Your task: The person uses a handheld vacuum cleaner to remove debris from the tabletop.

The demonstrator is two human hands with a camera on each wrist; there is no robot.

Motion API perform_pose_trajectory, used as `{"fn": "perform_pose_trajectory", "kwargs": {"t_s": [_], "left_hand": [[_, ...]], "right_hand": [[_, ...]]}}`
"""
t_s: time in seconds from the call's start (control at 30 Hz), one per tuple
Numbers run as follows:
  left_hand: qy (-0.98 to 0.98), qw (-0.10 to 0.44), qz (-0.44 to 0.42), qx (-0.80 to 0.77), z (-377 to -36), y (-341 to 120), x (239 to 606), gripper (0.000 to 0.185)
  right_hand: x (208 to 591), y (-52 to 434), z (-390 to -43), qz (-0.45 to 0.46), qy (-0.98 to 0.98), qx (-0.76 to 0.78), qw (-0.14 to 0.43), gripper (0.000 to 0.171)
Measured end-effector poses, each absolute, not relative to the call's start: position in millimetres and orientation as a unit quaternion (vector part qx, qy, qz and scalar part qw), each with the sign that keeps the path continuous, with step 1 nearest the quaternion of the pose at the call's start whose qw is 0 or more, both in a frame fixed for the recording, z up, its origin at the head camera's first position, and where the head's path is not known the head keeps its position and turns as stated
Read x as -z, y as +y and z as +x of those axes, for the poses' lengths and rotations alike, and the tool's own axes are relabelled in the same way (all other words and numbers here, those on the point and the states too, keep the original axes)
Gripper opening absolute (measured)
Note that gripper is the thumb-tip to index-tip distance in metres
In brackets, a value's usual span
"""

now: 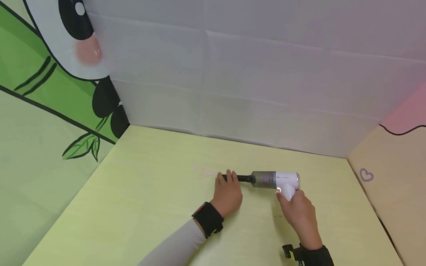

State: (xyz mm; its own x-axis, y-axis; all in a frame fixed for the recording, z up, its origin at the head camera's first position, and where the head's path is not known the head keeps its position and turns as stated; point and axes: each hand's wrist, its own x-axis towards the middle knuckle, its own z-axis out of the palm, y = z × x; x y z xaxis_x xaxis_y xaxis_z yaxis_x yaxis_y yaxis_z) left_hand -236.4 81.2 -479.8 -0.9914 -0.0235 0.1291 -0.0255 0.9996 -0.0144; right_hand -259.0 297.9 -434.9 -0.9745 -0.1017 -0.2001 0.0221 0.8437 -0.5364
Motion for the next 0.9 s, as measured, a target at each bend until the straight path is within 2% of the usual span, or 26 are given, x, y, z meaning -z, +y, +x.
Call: {"fn": "perform_pose_trajectory", "kwargs": {"t_s": [0.2,0.4,0.9], "left_hand": [[-0.999,0.053,0.007,-0.001,-251.4,80.0,479.7,0.052],[-0.998,0.04,0.029,-0.028,-259.2,72.8,481.5,0.054],[-0.997,0.061,-0.013,-0.052,-234.2,77.5,480.2,0.053]], "right_hand": [[434.0,294.4,-266.2,-0.02,0.959,0.269,0.09,0.064],[438.7,285.6,-271.7,-0.021,0.956,0.275,0.096,0.067],[435.4,298.1,-257.3,-0.026,0.955,0.277,0.107,0.057]]}}
